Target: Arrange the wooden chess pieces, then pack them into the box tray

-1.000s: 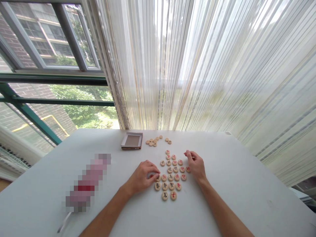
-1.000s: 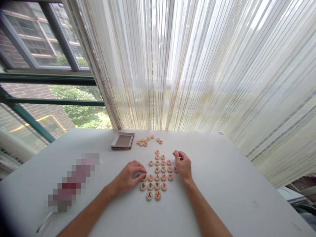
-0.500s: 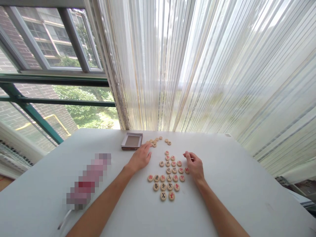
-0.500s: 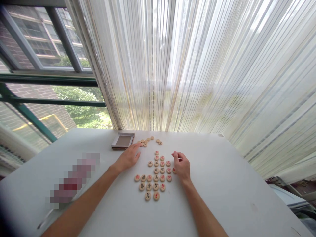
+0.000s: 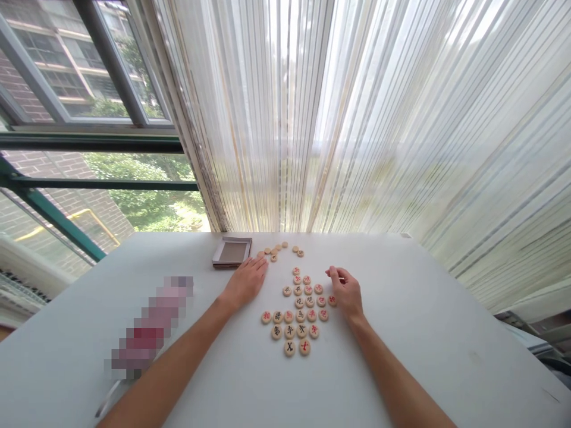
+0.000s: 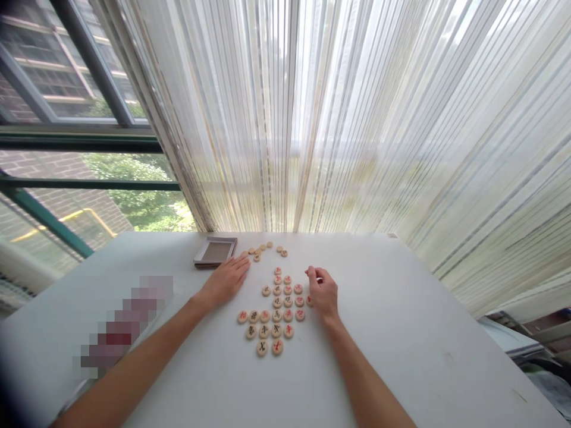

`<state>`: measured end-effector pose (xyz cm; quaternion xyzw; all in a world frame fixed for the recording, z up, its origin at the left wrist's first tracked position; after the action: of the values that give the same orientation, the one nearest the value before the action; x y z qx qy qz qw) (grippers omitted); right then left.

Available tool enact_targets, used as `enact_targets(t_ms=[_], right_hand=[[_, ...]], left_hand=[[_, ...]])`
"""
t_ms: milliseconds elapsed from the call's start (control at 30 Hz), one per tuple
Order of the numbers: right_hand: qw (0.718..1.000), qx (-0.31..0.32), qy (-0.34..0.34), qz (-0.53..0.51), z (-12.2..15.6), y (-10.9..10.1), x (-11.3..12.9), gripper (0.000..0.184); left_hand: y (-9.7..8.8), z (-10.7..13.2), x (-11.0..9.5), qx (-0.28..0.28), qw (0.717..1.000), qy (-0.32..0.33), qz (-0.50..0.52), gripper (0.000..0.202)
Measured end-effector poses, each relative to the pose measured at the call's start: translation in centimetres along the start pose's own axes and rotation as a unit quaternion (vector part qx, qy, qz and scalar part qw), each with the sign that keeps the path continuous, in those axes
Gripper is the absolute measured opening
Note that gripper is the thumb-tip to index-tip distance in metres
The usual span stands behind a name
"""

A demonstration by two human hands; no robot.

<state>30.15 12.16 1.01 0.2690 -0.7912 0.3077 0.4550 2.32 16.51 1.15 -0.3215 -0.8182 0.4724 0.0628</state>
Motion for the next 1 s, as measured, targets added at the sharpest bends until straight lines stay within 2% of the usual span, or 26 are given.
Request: enact_targets(t_ms=[133,267,367,467,567,667,733,867,1000], right_hand=[[0.999,0.001,-0.040,-0.010,0.3,-0.6,2.0,0.045],[0.995,0.042,-0.092,-0.023,1.8,-0.2,4.5,0.036],[0.987,0.083,-0.135,-0.034,3.5,0.6,6.3,0.028],[0.968,0.123,-0.207,-0.069,5.4,1.3,8.6,0.017],[0.949,0.151,-0.261,-0.088,7.0,1.6,10.4,0.018],[0.931,0.175,-0.308,-0.089,8.5,1.9,11.7,0.028],[0.921,0.189,-0.329,-0.087,9.3,2.1,12.1,0.035],[0.912,0.204,-0.343,-0.091,10.3,2.5,12.1,0.038],[0.910,0.210,-0.344,-0.097,10.5,2.7,11.9,0.038]], left_hand=[[-1.4,0.5,-0.6,-0.005,1.000,-0.012,0.020,0.023],[-2.4,0.8,-0.4,-0.013,0.998,-0.037,0.054,0.016],[-2.9,0.8,-0.3,-0.020,0.994,-0.057,0.087,0.017],[-3.6,0.5,-1.0,-0.027,0.985,-0.086,0.150,0.022],[-4.1,0.5,-3.1,-0.023,0.945,-0.132,0.298,0.025],[-4.0,0.9,-6.0,0.012,0.897,-0.149,0.416,0.026],[-3.5,1.4,-7.2,0.038,0.858,-0.173,0.482,0.028],[-1.9,2.7,-7.6,0.075,0.781,-0.233,0.575,0.031],[-0.8,3.6,-7.8,0.108,0.727,-0.272,0.621,0.031]])
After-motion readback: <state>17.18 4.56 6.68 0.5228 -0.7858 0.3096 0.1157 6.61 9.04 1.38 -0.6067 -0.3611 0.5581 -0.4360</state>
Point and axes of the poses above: each hand's wrist, its own z-axis away from the middle knuckle, its own y-axis out of the palm, x = y × z, the point moved 10 cm from there along -z, towards the middle knuckle, and after that the axes turned 15 degrees about -x, right-handed, at the moved point
